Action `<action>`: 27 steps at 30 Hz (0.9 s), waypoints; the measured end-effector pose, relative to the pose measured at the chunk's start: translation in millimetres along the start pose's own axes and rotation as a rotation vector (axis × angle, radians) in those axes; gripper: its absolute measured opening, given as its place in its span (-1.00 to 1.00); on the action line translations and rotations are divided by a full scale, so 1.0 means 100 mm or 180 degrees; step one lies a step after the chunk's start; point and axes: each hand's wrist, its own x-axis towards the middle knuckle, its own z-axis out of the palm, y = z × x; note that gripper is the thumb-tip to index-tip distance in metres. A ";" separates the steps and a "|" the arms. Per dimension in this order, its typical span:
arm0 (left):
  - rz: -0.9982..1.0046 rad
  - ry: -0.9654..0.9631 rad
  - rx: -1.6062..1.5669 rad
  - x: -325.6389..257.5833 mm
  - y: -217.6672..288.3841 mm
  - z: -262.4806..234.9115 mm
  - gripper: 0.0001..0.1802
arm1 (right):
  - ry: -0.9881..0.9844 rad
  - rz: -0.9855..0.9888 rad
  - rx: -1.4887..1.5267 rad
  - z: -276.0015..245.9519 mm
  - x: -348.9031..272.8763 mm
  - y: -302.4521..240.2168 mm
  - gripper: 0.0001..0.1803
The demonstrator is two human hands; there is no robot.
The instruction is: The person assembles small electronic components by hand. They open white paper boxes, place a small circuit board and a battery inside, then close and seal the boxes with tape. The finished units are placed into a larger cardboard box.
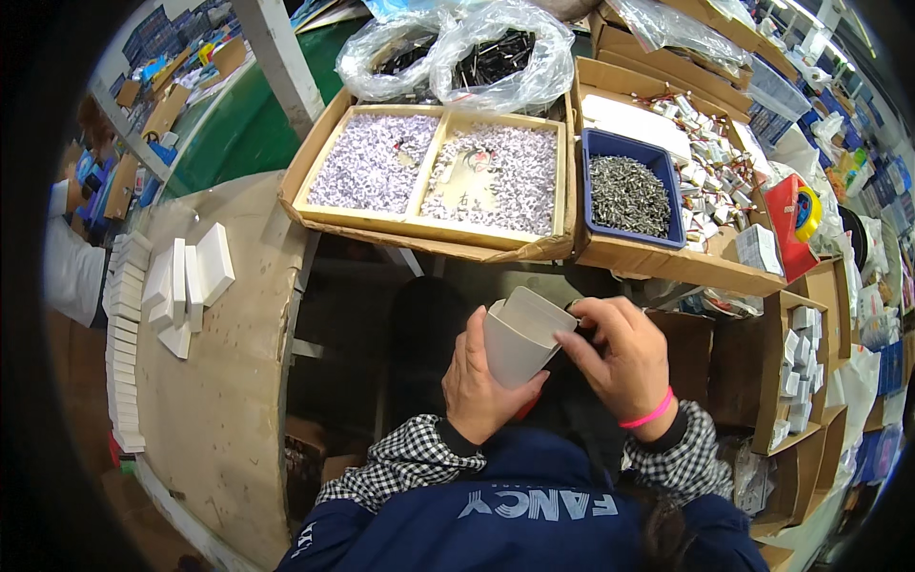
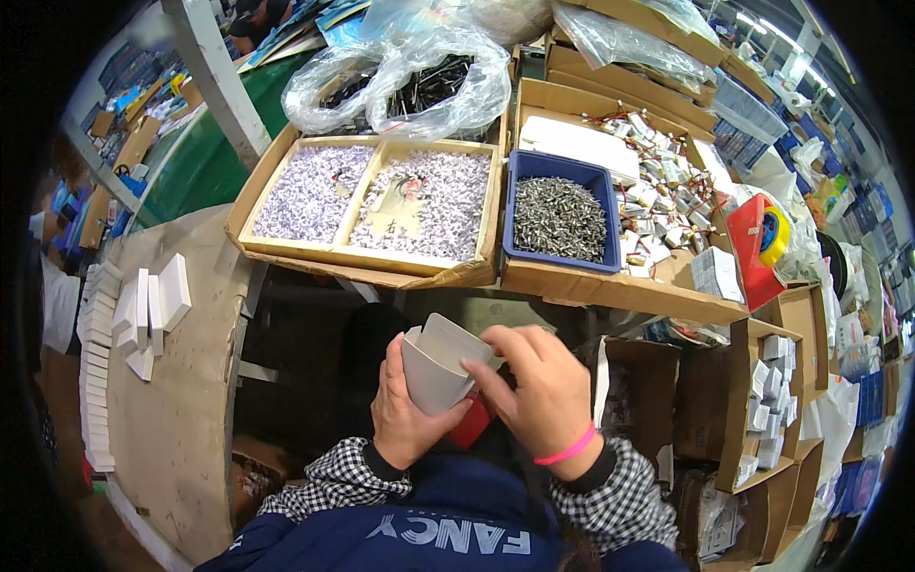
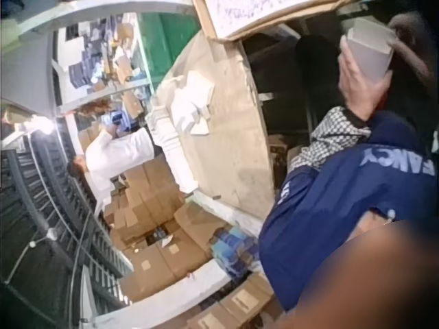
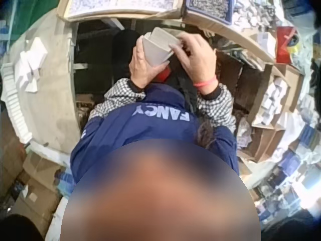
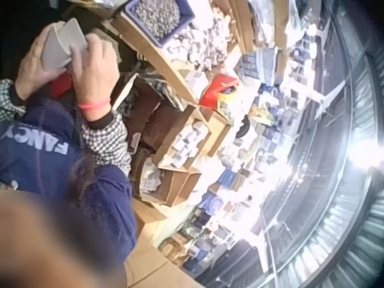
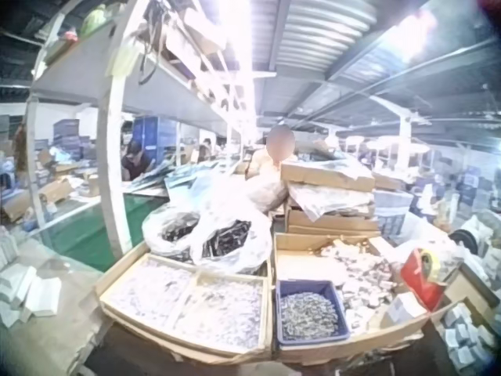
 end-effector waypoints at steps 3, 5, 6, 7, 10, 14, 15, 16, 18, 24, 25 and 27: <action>0.0108 -0.0073 -0.0116 -0.06 -0.05 0.04 0.14 | 0.0038 0.1252 0.1457 0.30 -0.32 0.01 -0.41; 0.0124 -0.0337 -0.0264 -0.13 -0.06 0.11 0.16 | 0.0437 0.1426 0.1846 0.44 -0.47 0.10 -0.47; 0.0237 -0.0441 -0.0560 -0.18 -0.08 0.13 0.07 | 0.0551 0.1448 0.2031 0.49 -0.53 0.17 -0.47; 0.0238 -0.0590 -0.0810 -0.21 -0.09 0.15 0.01 | 0.0657 0.1590 0.2203 0.52 -0.59 0.24 -0.48; -0.0263 -0.1297 -0.1872 -0.30 -0.18 0.18 -0.28 | 0.0478 0.1689 0.2586 0.54 -0.79 0.40 -0.52; -0.0433 -0.1697 -0.2762 -0.41 -0.31 0.16 -0.43 | 0.0407 0.1968 0.3469 0.56 -1.02 0.54 -0.57; -0.0479 -0.1756 -0.2768 -0.42 -0.34 0.17 -0.44 | 0.0400 0.2022 0.3666 0.57 -1.06 0.57 -0.59; -0.0538 -0.1837 -0.2838 -0.44 -0.36 0.17 -0.45 | 0.0263 0.2214 0.3633 0.58 -1.09 0.59 -0.61; -0.0860 -0.1848 -0.3343 -0.46 -0.37 0.17 -0.52 | 0.0228 0.2373 0.3785 0.61 -1.14 0.59 -0.61; -0.1543 -0.1612 -0.3708 -0.36 -0.35 0.14 -0.63 | 0.0254 0.2224 0.4051 0.67 -1.17 0.48 -0.57; -0.1681 -0.1589 -0.3715 -0.34 -0.34 0.13 -0.63 | 0.0228 0.2161 0.4059 0.67 -1.17 0.47 -0.58; -0.1992 -0.1484 -0.3616 -0.32 -0.32 0.12 -0.69 | 0.0228 0.2031 0.4088 0.66 -1.16 0.44 -0.58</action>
